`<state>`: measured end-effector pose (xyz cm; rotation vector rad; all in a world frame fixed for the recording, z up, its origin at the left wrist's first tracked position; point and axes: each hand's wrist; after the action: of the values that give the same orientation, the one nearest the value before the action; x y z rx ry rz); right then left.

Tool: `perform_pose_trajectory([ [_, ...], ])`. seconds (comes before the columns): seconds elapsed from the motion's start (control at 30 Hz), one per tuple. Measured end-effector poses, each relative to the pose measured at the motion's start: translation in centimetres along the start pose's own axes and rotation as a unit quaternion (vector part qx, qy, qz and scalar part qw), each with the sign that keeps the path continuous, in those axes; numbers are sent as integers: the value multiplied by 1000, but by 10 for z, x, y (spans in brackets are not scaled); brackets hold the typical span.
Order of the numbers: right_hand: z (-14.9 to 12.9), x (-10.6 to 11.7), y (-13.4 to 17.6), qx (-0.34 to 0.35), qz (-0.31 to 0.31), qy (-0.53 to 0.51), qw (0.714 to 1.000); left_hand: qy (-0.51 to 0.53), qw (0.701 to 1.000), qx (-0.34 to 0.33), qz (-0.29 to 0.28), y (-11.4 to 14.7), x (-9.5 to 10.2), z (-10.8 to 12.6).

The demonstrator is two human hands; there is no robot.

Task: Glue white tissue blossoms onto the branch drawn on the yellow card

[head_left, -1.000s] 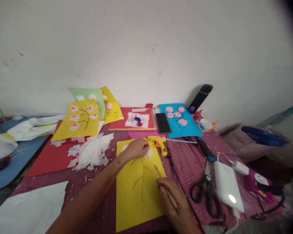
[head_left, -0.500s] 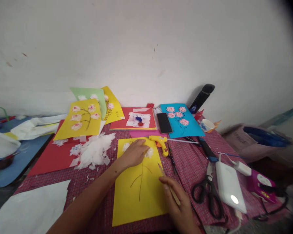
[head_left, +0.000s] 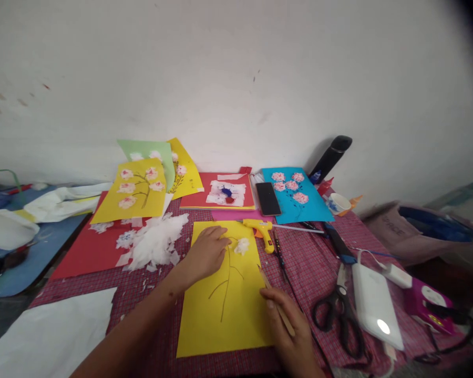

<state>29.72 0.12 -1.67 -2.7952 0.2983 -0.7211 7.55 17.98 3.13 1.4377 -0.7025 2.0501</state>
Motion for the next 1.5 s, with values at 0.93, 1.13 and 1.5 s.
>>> perform_pose_trajectory([
  [0.93,-3,1,-6,16,-14,12,1000,-1,999,4,-43,-4,-14,12],
  [1.13,-4,-1,-7,17,-18,-4,1000,-14,999,13,-29,-5,-8,13],
  [1.5,-5,0,-6,15,-23,-4,1000,-18,999,3,-35,-7,-9,16],
])
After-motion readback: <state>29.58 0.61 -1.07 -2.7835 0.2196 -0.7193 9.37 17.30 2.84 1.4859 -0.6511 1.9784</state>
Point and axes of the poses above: each hand's wrist, its own y-axis away from the middle knuckle, its own x-axis out of the back of the hand, z = x × y, and after that the axes turned 5 degrees about -z, right-handed
